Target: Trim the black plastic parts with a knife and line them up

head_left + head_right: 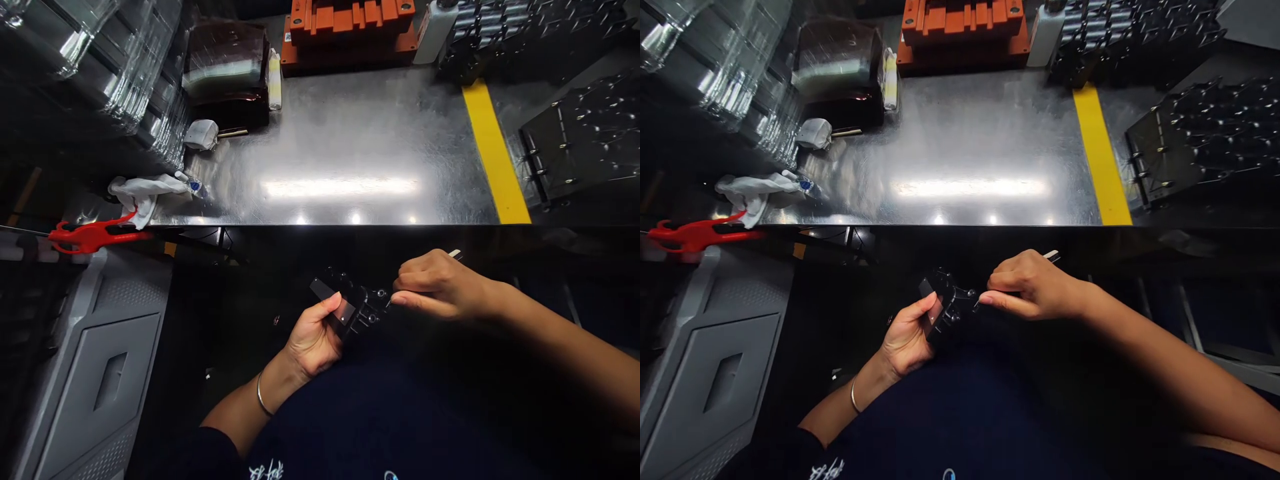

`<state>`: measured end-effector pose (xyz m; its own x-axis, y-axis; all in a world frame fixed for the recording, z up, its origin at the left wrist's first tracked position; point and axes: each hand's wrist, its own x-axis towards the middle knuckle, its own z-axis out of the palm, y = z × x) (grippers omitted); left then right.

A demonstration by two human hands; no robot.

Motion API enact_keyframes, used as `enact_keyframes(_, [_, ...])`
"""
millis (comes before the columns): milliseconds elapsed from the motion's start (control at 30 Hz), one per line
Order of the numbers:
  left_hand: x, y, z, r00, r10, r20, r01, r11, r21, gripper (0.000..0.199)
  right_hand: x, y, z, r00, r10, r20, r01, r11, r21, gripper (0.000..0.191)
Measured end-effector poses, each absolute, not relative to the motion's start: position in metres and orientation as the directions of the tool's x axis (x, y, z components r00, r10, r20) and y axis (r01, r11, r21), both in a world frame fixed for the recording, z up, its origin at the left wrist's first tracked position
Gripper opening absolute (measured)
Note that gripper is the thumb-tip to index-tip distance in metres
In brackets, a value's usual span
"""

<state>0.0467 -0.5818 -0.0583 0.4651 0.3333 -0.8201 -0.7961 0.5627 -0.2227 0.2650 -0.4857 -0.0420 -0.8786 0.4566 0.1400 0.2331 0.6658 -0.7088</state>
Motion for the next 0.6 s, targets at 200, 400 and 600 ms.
enact_keyframes(200, [0.044, -0.577, -0.064, 0.481, 0.352, -0.803, -0.784, 0.582, -0.215, 0.032, 0.279, -0.479, -0.049, -0.935, 0.190, -0.298, 0.332, 0.182, -0.925, 0.050])
enact_keyframes(400, [0.037, -0.564, -0.058, 0.236, 0.516, -0.824, -0.918, 0.395, -0.016, 0.040, 0.256, -0.502, -0.067, -0.390, 0.890, -0.235, 0.400, -0.066, -0.914, 0.052])
enact_keyframes(600, [0.041, -0.567, -0.063, 0.187, 0.553, -0.812, -0.896, 0.435, 0.090, 0.038, 0.213, -0.532, -0.083, -0.211, 0.961, -0.177, 0.209, -0.133, -0.969, 0.047])
